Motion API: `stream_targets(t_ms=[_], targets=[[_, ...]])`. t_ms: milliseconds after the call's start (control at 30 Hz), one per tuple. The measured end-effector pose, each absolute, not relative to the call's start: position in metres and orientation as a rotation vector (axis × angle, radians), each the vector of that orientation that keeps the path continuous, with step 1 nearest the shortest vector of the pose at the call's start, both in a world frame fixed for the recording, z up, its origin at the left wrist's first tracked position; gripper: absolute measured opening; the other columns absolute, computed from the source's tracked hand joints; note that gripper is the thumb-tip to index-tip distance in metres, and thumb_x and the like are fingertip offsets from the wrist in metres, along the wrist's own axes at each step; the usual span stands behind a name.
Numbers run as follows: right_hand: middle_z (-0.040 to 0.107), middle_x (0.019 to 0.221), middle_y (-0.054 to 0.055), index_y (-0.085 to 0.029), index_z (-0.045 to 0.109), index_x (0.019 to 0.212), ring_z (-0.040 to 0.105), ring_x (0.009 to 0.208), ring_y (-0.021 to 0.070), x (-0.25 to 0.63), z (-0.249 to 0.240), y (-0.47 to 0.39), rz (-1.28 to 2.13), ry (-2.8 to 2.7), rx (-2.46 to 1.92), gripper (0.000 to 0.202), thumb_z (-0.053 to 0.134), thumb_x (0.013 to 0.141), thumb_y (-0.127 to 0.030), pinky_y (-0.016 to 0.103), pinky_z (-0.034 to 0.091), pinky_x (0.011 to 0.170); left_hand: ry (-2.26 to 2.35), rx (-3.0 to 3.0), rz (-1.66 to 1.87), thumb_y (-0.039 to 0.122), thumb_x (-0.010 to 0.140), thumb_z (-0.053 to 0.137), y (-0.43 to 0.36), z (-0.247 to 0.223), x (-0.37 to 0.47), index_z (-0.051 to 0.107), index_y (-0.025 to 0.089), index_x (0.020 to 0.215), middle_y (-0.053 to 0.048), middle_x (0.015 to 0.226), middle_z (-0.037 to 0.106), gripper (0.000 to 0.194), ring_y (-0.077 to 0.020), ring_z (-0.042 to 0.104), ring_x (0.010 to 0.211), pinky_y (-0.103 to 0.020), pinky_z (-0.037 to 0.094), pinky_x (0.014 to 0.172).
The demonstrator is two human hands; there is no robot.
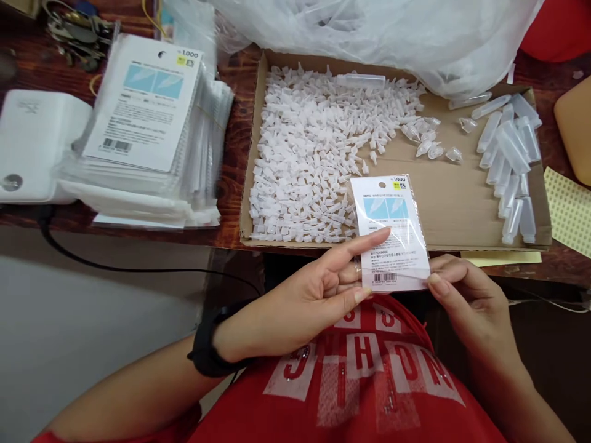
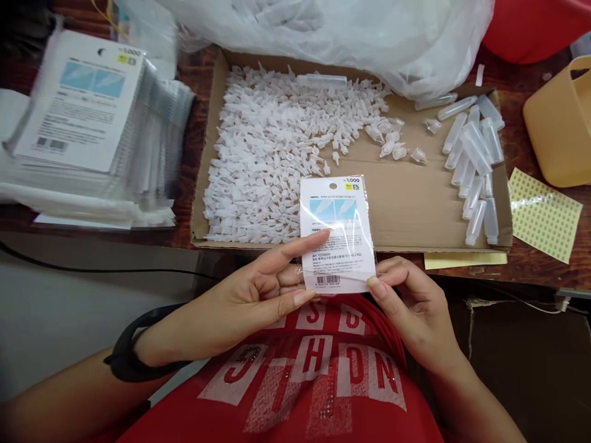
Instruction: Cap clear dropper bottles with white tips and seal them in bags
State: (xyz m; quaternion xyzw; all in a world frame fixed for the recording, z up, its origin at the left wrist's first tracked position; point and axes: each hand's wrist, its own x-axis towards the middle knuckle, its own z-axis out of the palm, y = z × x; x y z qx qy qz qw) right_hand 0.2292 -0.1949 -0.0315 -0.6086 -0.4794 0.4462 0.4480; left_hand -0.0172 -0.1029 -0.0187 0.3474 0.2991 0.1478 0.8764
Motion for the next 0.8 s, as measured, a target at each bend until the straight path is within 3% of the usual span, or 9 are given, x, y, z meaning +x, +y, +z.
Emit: stream_targets(t_ms=[100,233,367,500,667,733,800], targets=[[0.070,0.090,0.001,-0.024,0.067,0.084,0.068,0.082,0.0142,0.228,-0.033,-0.196,1.181,-1.078,-1.492,0.017,0.073,0.099,-0.024,0.025,0.059,0.075,0.649,0.789,0.295,0.027,0.109,0.063,-0.106,-0.020,-0.020,0.043,0.041,0.167,-0.003,0.130,0.081,0.063,-0.0147,0.075,0.119,-0.026,0.055,0.108],[0.069,0.088,-0.001,-0.024,0.066,0.083,0.068,0.081,0.0124,0.225,-0.031,-0.194,1.141,-1.161,-1.458,0.018,0.072,0.099,-0.021,0.023,0.058,0.074,0.703,0.851,0.271,0.035,0.110,0.062,-0.108,-0.018,-0.021,0.045,0.044,0.166,-0.001,0.131,0.080,0.059,-0.0160,0.077,0.112,-0.026,0.060,0.100],[0.070,0.089,0.000,-0.025,0.067,0.087,0.068,0.082,0.0129,0.223,-0.029,-0.194,1.053,-1.290,-1.450,0.016,0.071,0.099,-0.016,0.024,0.057,0.073,0.777,0.878,0.398,0.040,0.110,0.061,-0.110,-0.017,-0.016,0.064,0.043,0.151,0.004,0.146,0.073,0.041,-0.0168,0.072,0.127,-0.026,0.054,0.113],[0.069,0.085,0.000,-0.024,0.064,0.085,0.067,0.078,0.0134,0.222,-0.030,-0.196,0.987,-1.333,-1.459,0.017,0.071,0.099,-0.017,0.025,0.057,0.071,0.849,1.033,0.540,0.035,0.111,0.059,-0.120,-0.024,-0.011,0.065,0.045,0.150,0.009,0.161,0.061,0.040,-0.0182,0.055,0.151,-0.029,0.040,0.129],[0.071,0.086,0.000,-0.025,0.065,0.089,0.069,0.079,0.0146,0.225,-0.033,-0.197,0.953,-1.390,-1.433,0.015,0.070,0.098,-0.014,0.027,0.058,0.070,0.942,0.987,0.650,0.035,0.112,0.056,-0.124,-0.028,-0.010,0.035,0.051,0.168,0.016,0.182,0.022,0.062,-0.0183,0.014,0.171,-0.030,0.028,0.136],[0.072,0.086,0.000,-0.026,0.067,0.093,0.070,0.080,0.0157,0.229,-0.033,-0.197,0.918,-1.490,-1.401,0.014,0.070,0.097,-0.013,0.028,0.059,0.069,0.879,0.881,0.580,0.036,0.110,0.061,-0.116,-0.027,-0.008,0.030,0.046,0.171,0.008,0.182,0.027,0.069,-0.0225,0.023,0.169,-0.034,0.040,0.131],[0.073,0.084,0.000,-0.026,0.069,0.095,0.072,0.079,0.0168,0.233,-0.033,-0.197,0.872,-1.605,-1.366,0.014,0.071,0.096,-0.012,0.030,0.060,0.069,0.780,0.767,0.472,0.036,0.103,0.073,-0.106,-0.025,-0.003,0.039,0.034,0.167,-0.006,0.172,0.048,0.073,-0.0300,0.046,0.159,-0.038,0.055,0.120]])
